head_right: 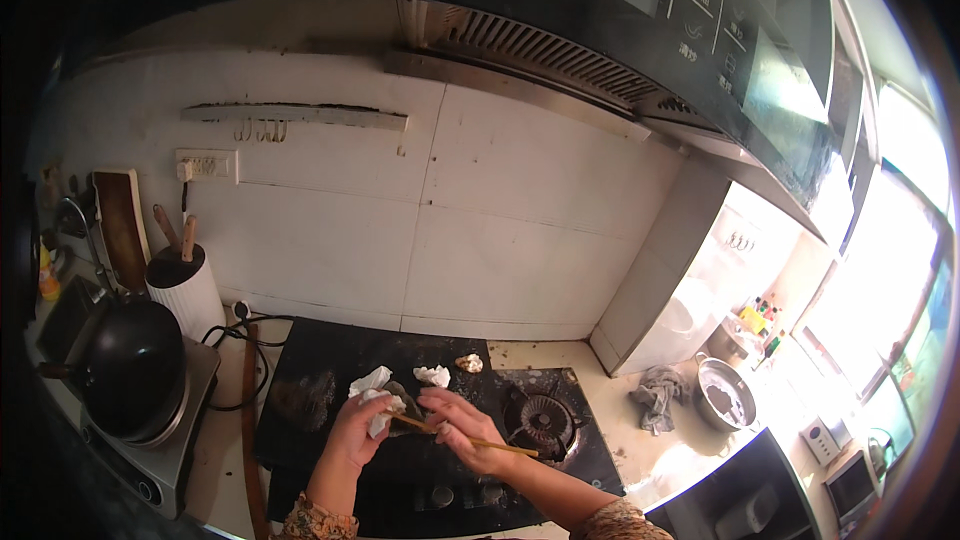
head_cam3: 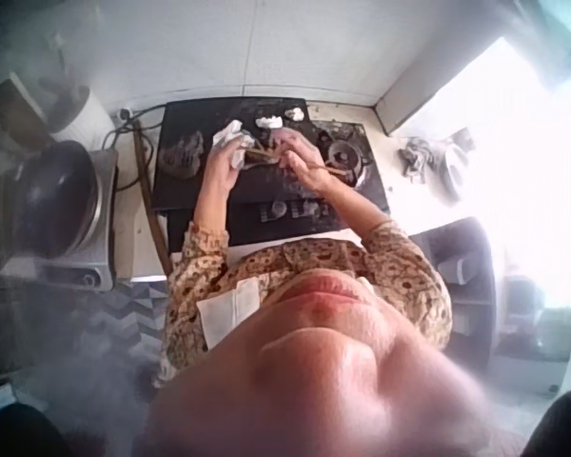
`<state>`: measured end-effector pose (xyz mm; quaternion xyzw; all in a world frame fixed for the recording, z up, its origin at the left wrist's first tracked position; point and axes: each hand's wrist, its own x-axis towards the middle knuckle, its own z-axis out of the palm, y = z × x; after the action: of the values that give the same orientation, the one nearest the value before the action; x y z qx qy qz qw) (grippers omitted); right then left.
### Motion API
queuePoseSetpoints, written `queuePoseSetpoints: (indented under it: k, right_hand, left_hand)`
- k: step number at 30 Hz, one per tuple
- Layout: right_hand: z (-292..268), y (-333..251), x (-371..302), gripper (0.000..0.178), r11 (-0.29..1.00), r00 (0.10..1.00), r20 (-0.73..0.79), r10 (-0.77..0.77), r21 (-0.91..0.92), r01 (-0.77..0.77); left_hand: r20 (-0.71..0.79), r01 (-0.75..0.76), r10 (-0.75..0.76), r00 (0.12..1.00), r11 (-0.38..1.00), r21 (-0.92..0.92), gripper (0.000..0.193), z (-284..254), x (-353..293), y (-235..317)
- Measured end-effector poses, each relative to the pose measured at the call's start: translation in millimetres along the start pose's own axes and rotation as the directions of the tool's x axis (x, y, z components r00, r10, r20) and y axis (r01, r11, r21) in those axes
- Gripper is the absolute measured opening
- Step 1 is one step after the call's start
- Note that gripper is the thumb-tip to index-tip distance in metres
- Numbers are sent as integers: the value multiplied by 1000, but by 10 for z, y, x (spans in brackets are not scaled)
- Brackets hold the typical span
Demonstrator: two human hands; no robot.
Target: The person cleans the underside of a kitchen range hood using a cloth and paper towels. They repeatedly wipe the metal surface, rinse the cloth at the sink, and continue wiping different sections of the hood.
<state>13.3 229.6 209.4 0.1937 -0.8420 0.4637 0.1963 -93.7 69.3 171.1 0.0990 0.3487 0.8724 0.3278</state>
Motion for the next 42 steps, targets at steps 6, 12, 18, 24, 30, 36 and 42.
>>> queuePoseSetpoints:
  k: [6,12,18,24,30,36,42]
  right_hand:
    - [115,-12,217,41,950,978,183,-98,-277,147]
    - [196,256,288,24,748,945,87,-316,-589,305]
    - [-722,-194,1520,26,395,635,-127,-762,-868,300]
    - [-1378,-645,3121,13,139,312,-49,-949,-952,273]
    - [-1675,-341,3826,15,80,198,-36,-980,-973,218]
    - [-1691,-104,3976,16,60,228,-30,-973,-990,126]
    - [-1743,-171,4090,12,68,262,-65,-963,-998,5]
  left_hand:
    - [92,145,-155,984,983,109,17,-120,92,-84]
    - [178,83,-70,981,994,-68,52,-140,-41,-19]
    - [-281,-101,249,927,886,452,46,-625,-659,-235]
    - [-82,-170,721,688,270,948,28,-1234,-1130,-779]
    - [-147,-18,792,593,195,981,23,-1359,-1202,-786]
    - [-168,101,719,674,135,986,21,-1357,-1187,-826]
    - [-141,156,717,683,45,987,19,-1418,-1183,-897]
